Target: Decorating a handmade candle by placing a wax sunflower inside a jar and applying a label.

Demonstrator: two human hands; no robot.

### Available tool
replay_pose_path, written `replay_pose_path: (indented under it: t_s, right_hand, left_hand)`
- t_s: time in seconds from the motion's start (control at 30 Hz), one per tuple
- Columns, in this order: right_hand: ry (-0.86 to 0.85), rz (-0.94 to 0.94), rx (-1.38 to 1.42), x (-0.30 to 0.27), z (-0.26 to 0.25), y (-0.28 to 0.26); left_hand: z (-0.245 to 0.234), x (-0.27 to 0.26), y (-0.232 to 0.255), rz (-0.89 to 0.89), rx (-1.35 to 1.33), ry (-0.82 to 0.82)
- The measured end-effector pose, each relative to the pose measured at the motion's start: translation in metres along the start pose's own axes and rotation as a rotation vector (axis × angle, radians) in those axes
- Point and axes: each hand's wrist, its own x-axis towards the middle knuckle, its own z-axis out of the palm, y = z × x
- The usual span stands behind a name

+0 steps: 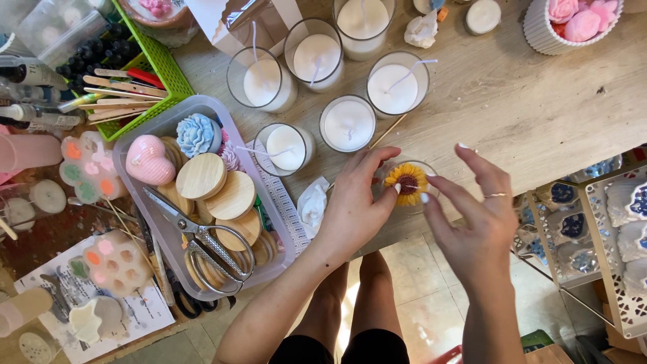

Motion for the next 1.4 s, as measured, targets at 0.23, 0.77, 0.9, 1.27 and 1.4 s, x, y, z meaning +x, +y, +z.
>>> replay_pose_path:
  t_s: [0.23,0.77,0.9,1.27,1.4]
  right_hand:
    - [-0.051,-0.018,-0.016,0.0,0.016,-0.005]
    - [-0.007,0.441,0.694,-0.012,0.044,0.014]
    - [-0.003,0.475,0.727,-0.012,0.045,0.015]
    - [0.007,0.469,0.788,-0.014,0.048,0.019]
    - [0.007,0.484,0.79,-0.014,0.049,0.021]
  left_hand:
    - [0.007,-0.003,-0.005,-0.008,0.079,0.063]
    - [0.009,0.001,-0.003,-0.085,0.052,0.052]
    - [0.01,0.0,-0.004,-0.064,0.058,0.065]
    - [0.008,0.002,-0.003,-0.093,0.042,0.054]
    - [0.007,0.002,-0.001,-0.114,0.031,0.049]
